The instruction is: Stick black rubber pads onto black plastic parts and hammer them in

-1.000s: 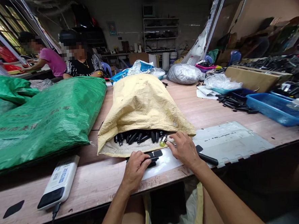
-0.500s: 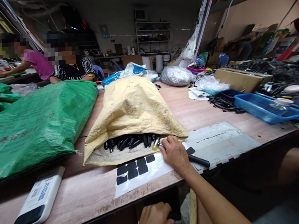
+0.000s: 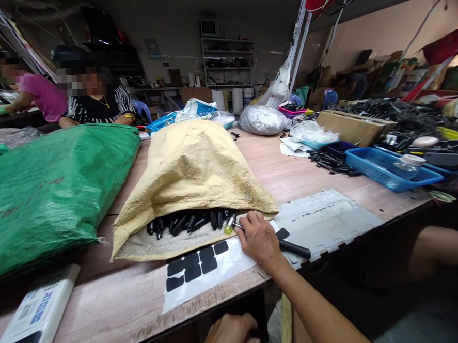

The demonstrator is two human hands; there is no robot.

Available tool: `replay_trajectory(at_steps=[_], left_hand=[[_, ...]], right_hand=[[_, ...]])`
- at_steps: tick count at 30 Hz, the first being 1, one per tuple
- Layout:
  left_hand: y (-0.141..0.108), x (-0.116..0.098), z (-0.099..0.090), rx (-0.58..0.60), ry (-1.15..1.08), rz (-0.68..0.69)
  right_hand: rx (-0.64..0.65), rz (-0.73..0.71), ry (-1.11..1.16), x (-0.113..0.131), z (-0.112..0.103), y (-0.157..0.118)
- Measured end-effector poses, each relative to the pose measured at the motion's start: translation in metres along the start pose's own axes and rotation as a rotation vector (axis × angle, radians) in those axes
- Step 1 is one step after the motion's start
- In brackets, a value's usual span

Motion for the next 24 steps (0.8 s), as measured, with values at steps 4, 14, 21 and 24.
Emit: replay_trajectory(at_steps=[4, 14, 21, 24], left_hand=[[-0.002, -0.031, -0.082, -0.294, -0.115, 0.105], [0.024, 0.03, -0.235, -1.053, 0.355, -0.231], [0.017, 0.041, -0.227, -0.995, 0.299, -0.198], [0.001, 0.032, -0.205, -0.941, 0.187, -0.017]], right_hand=[[-0.002, 0.004, 0.01, 0.0, -0.001, -0.001], [0.009, 0.018, 0.013, -0.001, -0.002, 0.001], [-0.027, -0.003, 0.036, -0.001, -0.002, 0.0], [-0.034, -0.005, 0.046, -0.002, -0.003, -0.001]])
Point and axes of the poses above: each hand's wrist, its own y-axis towards the middle knuckle, its own z-axis out of the palm, x = y × z, the point moved 8 cm from there along y, towards the middle knuckle
